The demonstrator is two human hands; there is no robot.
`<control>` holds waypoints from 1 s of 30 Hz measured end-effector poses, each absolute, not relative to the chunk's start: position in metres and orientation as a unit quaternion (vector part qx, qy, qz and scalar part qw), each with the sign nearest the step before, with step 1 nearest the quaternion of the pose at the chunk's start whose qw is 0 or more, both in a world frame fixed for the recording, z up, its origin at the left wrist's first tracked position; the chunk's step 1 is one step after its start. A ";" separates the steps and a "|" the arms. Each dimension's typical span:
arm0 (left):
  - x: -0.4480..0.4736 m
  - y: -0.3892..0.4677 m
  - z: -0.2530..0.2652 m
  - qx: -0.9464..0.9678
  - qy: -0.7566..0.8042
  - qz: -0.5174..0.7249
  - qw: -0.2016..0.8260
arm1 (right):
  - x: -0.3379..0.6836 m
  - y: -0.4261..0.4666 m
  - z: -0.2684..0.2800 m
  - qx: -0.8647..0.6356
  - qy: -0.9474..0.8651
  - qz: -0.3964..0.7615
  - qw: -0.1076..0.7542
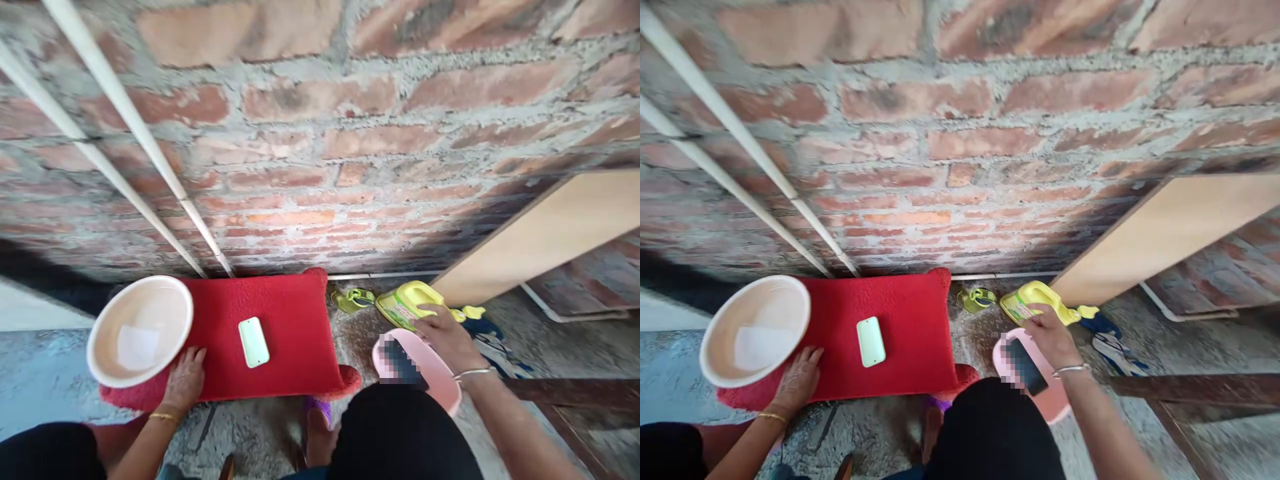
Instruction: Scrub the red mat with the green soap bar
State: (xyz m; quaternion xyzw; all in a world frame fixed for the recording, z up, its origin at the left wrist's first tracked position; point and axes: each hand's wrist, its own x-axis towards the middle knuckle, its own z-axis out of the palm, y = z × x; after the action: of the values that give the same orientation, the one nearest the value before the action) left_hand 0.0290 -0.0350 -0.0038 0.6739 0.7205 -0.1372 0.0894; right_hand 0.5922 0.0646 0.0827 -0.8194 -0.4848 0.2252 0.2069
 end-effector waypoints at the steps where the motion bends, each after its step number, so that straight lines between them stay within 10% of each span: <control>1: 0.030 -0.036 -0.004 0.667 0.727 -0.132 0.091 | 0.574 0.081 0.104 -0.770 -0.546 0.266 0.195; 6: 0.029 -0.042 -0.016 0.678 0.732 -0.051 0.040 | 0.415 0.103 0.161 -0.610 -0.712 0.348 -0.009; 12: 0.010 -0.049 -0.047 0.731 0.681 0.029 0.021 | 0.252 0.046 0.086 -0.616 -0.723 0.266 -0.165; 30: 0.005 -0.031 -0.086 0.734 0.672 0.070 0.063 | 0.097 0.129 0.033 -0.658 -0.708 0.255 0.023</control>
State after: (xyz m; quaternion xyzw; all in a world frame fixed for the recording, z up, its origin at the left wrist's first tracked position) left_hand 0.0046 -0.0307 -0.0857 0.7344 0.6721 0.0700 0.0634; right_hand 0.0968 0.1295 0.0326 -0.6582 -0.7081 0.2546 0.0225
